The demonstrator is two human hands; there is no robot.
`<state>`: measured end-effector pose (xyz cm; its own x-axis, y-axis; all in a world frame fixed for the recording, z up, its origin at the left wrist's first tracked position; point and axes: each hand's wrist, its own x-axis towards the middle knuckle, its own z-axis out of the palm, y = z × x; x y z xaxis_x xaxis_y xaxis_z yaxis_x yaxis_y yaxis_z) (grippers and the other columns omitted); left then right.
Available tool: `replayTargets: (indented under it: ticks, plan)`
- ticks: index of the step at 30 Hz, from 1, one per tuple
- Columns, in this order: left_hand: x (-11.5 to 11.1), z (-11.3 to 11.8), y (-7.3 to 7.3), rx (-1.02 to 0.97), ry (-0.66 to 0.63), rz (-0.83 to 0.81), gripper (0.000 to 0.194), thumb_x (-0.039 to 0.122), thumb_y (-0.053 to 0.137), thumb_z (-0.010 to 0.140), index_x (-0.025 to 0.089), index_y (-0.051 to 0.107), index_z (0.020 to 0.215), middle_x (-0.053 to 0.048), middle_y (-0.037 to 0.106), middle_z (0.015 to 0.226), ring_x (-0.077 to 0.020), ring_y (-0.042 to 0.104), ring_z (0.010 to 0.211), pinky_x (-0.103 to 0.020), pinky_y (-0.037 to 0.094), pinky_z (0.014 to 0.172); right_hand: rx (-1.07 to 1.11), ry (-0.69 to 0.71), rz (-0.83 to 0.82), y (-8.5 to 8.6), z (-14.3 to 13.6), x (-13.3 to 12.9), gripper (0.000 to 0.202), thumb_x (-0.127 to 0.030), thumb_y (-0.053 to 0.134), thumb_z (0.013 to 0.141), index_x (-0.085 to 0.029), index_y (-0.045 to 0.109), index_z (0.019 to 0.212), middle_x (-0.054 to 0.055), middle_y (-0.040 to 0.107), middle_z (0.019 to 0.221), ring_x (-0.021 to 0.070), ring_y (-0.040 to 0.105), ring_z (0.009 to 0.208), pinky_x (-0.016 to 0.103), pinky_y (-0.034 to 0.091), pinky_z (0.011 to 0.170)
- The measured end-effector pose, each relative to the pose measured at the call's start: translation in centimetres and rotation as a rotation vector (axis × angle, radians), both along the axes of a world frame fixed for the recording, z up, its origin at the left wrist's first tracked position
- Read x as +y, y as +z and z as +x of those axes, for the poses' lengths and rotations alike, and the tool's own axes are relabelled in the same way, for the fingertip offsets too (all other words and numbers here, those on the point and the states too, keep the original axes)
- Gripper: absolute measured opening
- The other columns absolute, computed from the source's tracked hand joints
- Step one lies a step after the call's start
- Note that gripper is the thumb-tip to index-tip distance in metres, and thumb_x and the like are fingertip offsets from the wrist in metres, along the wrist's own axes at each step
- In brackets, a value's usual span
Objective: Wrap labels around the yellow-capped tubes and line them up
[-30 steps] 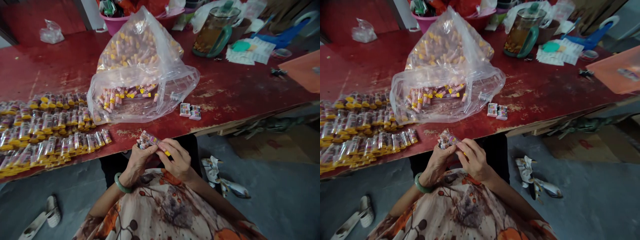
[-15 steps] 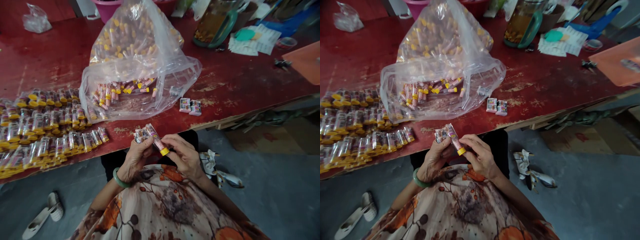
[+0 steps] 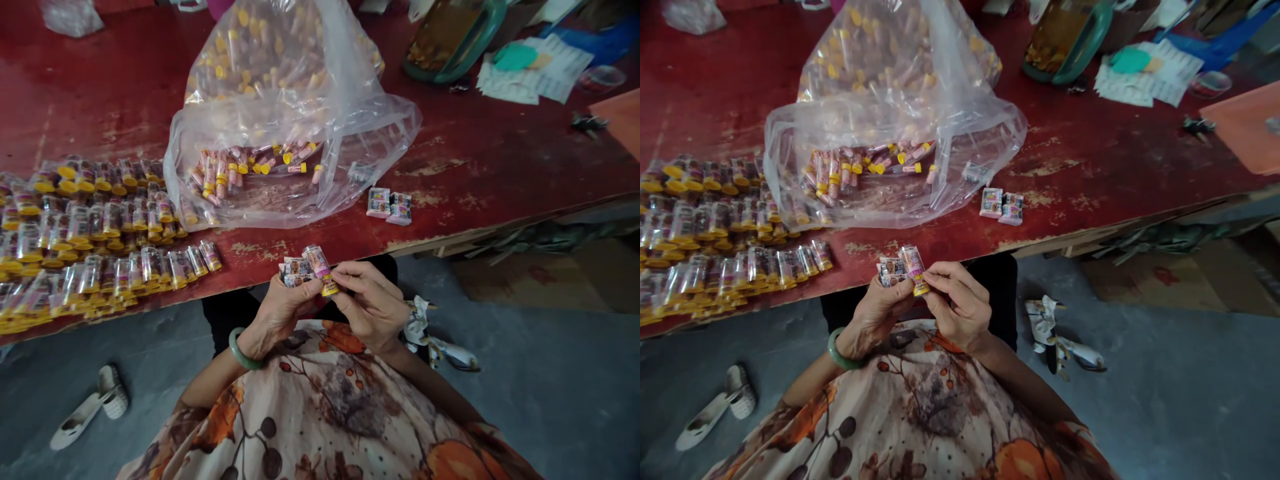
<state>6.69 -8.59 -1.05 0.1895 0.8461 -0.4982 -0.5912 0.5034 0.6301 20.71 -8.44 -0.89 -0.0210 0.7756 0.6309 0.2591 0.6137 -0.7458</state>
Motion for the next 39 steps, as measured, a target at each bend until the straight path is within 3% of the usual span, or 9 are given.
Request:
replayTargets:
  ticks: [11,23,31,35,39]
  plan:
    - [-0.6,-0.8,0.2,-0.036,0.053,0.026,0.031,0.027,0.089,0.057,0.013,0.066,0.07,0.004,0.055,0.059,-0.0044,0.044,0.049,-0.02,0.041,0.053,-0.056,-0.005,0.03,-0.6,-0.9,-0.2,0.035,-0.001,0.064,0.076,-0.021,0.072,0.104,0.006,0.068,0.091,0.016,0.066,0.078,0.028,0.055,0.062]
    - [-1.0,-1.9,-0.2,-0.008,0.047,0.021,0.031,0.03,0.087,0.061,0.013,0.069,0.079,0.0,0.062,0.068,-0.0067,0.051,0.056,-0.019,0.042,0.054,-0.113,-0.002,0.058,-0.5,-1.8,-0.1,0.031,-0.002,0.062,0.078,-0.021,0.071,0.1,0.006,0.068,0.09,0.016,0.066,0.075,0.028,0.055,0.059]
    - [-1.4,-2.8,0.0,0.034,0.069,0.039,0.045,0.037,0.091,0.051,0.011,0.071,0.081,-0.002,0.064,0.073,-0.0104,0.054,0.063,-0.025,0.046,0.065,-0.202,0.068,0.07,-1.0,-2.4,0.0,0.033,0.001,0.067,0.075,-0.017,0.071,0.102,0.006,0.068,0.093,0.0162,0.066,0.079,0.028,0.056,0.068]
    - [-2.0,-6.4,0.6,0.299,0.251,0.116,0.041,0.038,0.088,0.055,0.012,0.072,0.081,-0.002,0.064,0.072,-0.0111,0.053,0.063,-0.026,0.045,0.065,-0.244,0.165,0.076,-1.7,-2.7,0.1,0.031,0.0,0.068,0.076,-0.016,0.07,0.102,0.006,0.068,0.093,0.0161,0.066,0.078,0.027,0.056,0.065]
    - [-2.4,-11.8,1.2,0.87,0.368,0.18,0.031,0.039,0.082,0.064,0.013,0.07,0.075,0.002,0.06,0.065,-0.0104,0.049,0.059,-0.024,0.039,0.059,-0.251,0.209,0.066,-2.7,-2.8,0.1,0.028,-0.001,0.068,0.076,-0.017,0.069,0.099,0.005,0.068,0.091,0.0162,0.067,0.076,0.028,0.057,0.067]
